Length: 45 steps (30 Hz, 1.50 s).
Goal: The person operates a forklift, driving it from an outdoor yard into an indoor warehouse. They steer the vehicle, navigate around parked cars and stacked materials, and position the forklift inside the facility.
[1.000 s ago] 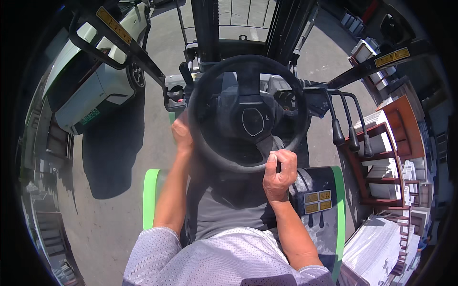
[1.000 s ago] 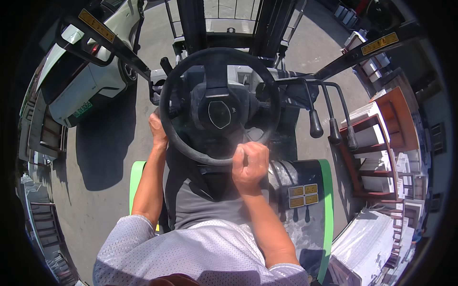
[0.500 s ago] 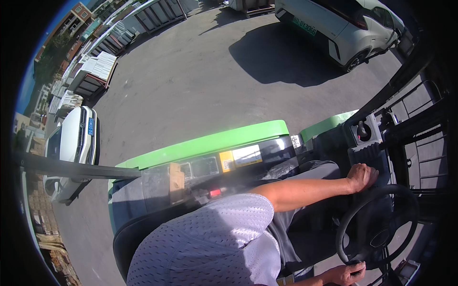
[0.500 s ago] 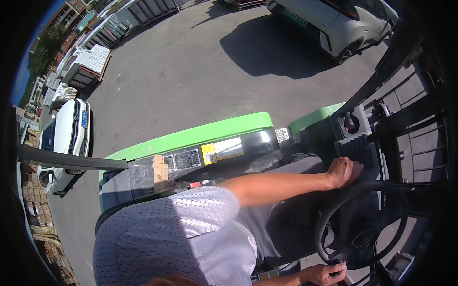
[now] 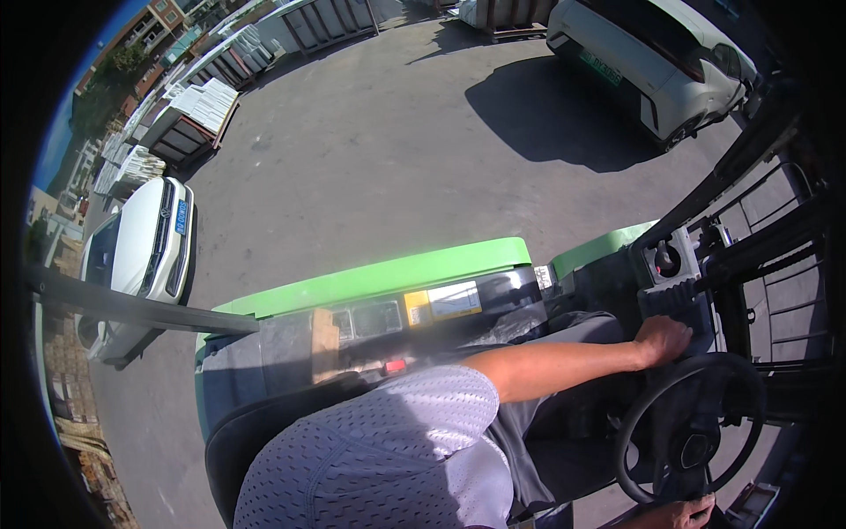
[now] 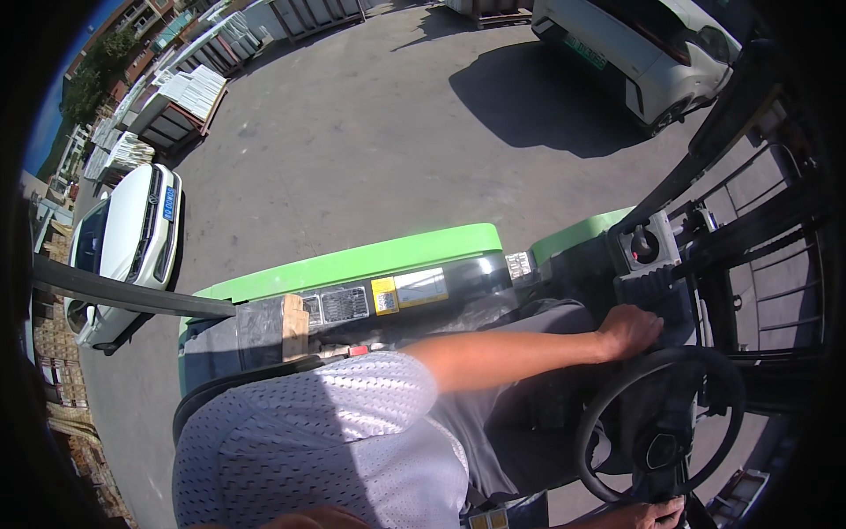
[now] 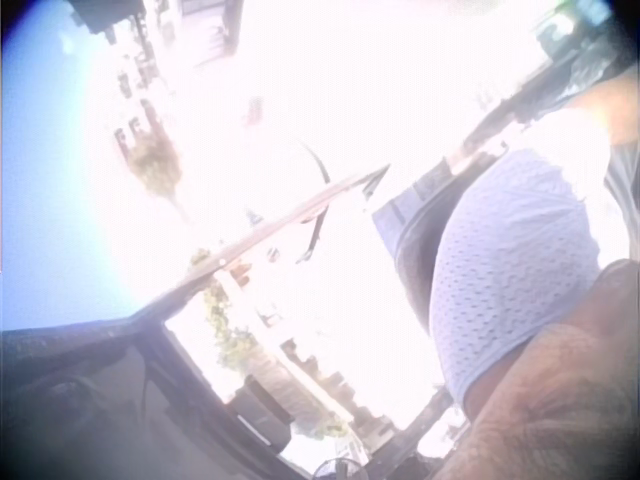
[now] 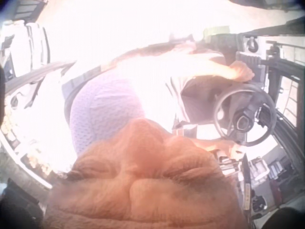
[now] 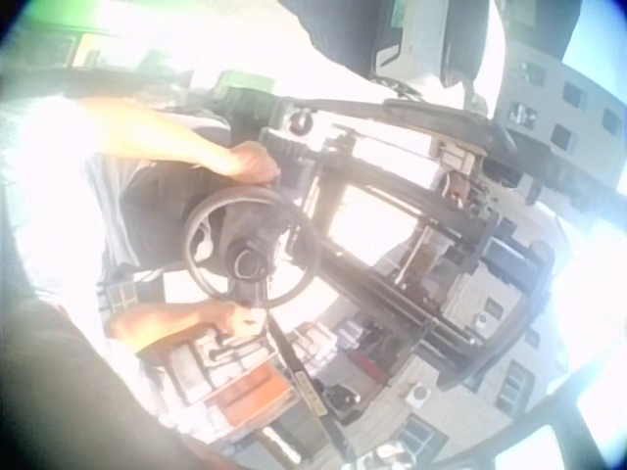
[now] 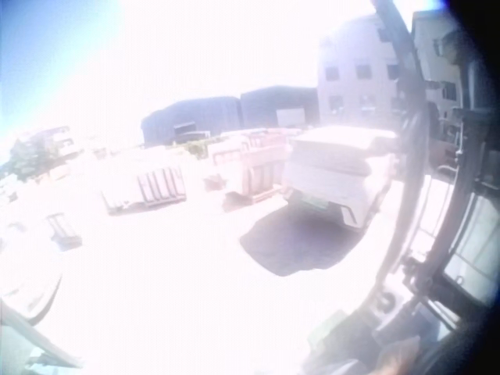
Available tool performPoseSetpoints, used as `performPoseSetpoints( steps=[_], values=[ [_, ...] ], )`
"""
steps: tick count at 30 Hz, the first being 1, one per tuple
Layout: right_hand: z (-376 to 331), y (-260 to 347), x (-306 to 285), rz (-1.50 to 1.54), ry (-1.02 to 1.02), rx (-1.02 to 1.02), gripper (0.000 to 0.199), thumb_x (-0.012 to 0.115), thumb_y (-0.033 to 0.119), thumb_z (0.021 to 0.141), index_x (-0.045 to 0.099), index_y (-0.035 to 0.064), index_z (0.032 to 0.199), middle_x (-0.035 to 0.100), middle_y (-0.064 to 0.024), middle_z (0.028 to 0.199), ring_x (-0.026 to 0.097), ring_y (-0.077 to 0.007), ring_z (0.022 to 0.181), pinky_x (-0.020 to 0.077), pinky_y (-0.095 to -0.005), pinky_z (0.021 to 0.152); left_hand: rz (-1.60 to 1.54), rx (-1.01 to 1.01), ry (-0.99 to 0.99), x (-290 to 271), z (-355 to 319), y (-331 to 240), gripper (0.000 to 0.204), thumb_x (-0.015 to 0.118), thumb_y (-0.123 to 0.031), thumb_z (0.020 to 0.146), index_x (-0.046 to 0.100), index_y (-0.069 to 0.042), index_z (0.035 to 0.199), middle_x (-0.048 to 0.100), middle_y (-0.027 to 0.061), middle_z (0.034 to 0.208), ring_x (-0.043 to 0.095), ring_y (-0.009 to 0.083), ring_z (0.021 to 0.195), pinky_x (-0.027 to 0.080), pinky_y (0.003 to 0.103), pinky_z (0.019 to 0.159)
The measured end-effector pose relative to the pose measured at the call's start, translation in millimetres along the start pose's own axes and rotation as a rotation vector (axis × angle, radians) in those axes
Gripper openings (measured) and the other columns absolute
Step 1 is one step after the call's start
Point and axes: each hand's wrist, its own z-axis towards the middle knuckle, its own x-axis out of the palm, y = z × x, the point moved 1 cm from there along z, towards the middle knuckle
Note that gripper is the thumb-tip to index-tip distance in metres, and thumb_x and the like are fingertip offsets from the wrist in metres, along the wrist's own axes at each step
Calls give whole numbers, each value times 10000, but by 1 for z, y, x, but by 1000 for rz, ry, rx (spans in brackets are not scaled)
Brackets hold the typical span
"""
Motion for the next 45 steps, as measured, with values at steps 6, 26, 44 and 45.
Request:
performPoseSetpoints(
  steps=[6,26,44,45],
  values=[
    [-7,23,-3,-8,39,-19,292,679,275,1025,713,11,905,681,-108,811,657,-298,714,554,-394,674,-8,-24,55,13,41,-21,368,525,-275,1022,702,-50,790,714,175,772,704,399,700,566,529,632],
    [-58,54,-2,106,109,-116,290,665,271,1035,708,11,915,675,-100,808,651,-300,707,554,-392,672,-34,19,28,13,42,3,318,533,-227,1019,678,-44,804,685,153,749,698,383,699,565,515,637],
    [-59,31,-5,78,103,-202,288,652,267,1045,705,11,924,669,-93,805,645,-301,700,555,-390,671,65,143,-8,32,38,2,266,558,-222,1006,694,-42,866,692,141,776,692,369,674,552,503,593],
    [-57,28,-6,71,100,-213,288,652,267,1045,704,11,924,669,-93,805,645,-301,700,555,-390,671,59,132,1,32,39,1,268,558,-221,1007,697,-41,865,690,139,771,693,369,674,553,504,596]
  ],
)
